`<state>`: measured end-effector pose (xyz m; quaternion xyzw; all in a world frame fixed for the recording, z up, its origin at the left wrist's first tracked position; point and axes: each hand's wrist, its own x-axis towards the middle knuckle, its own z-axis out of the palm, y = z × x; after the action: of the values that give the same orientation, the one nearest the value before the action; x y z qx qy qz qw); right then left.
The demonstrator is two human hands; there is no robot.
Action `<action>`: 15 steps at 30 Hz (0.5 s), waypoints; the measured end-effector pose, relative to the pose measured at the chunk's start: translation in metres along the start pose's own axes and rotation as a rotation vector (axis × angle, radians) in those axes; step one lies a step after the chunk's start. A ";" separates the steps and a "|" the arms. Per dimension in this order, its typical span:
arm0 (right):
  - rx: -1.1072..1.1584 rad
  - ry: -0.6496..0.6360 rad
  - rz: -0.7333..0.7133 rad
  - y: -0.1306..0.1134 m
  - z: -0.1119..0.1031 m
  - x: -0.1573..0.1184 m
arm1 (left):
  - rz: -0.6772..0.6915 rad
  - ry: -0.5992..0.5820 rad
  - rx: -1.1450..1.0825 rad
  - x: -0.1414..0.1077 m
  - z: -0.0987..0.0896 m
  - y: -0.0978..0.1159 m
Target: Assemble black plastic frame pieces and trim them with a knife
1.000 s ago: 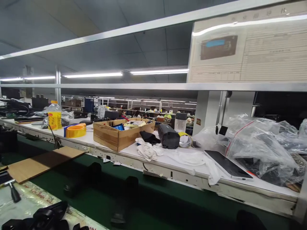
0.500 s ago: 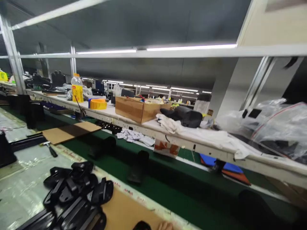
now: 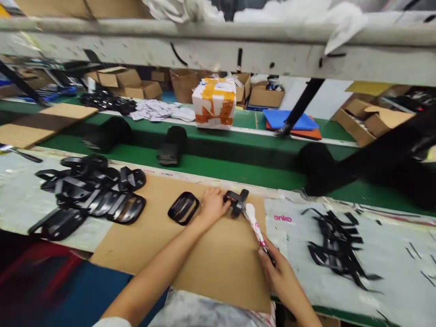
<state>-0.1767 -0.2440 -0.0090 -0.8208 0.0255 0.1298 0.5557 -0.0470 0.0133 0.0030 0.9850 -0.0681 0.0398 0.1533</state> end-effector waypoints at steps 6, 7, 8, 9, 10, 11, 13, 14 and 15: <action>0.242 -0.064 0.152 -0.018 0.016 -0.008 | 0.043 0.008 0.094 -0.002 0.010 0.000; 0.217 -0.060 0.119 -0.020 0.017 -0.008 | 0.035 0.015 0.096 -0.003 0.010 0.001; 0.182 -0.052 0.085 -0.023 0.018 -0.006 | 0.031 0.020 0.094 -0.004 0.011 0.003; 0.147 -0.040 0.058 -0.025 0.017 -0.005 | 0.031 0.024 0.089 -0.005 0.011 0.004; 0.119 -0.030 0.042 -0.027 0.017 -0.003 | 0.033 0.026 0.083 -0.006 0.010 0.005; 0.103 -0.024 0.039 -0.028 0.017 -0.002 | 0.036 0.025 0.077 -0.007 0.010 0.005; 0.100 -0.039 0.061 -0.031 0.016 0.001 | 0.039 0.023 0.068 -0.008 0.009 0.006; 0.103 -0.054 0.077 -0.031 0.016 0.003 | 0.041 0.023 0.065 -0.008 0.009 0.006; 0.104 -0.069 0.094 -0.031 0.015 0.004 | 0.042 0.024 0.063 -0.008 0.008 0.006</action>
<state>-0.1700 -0.2176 0.0129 -0.7837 0.0513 0.1824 0.5915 -0.0552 0.0060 -0.0039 0.9871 -0.0858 0.0572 0.1222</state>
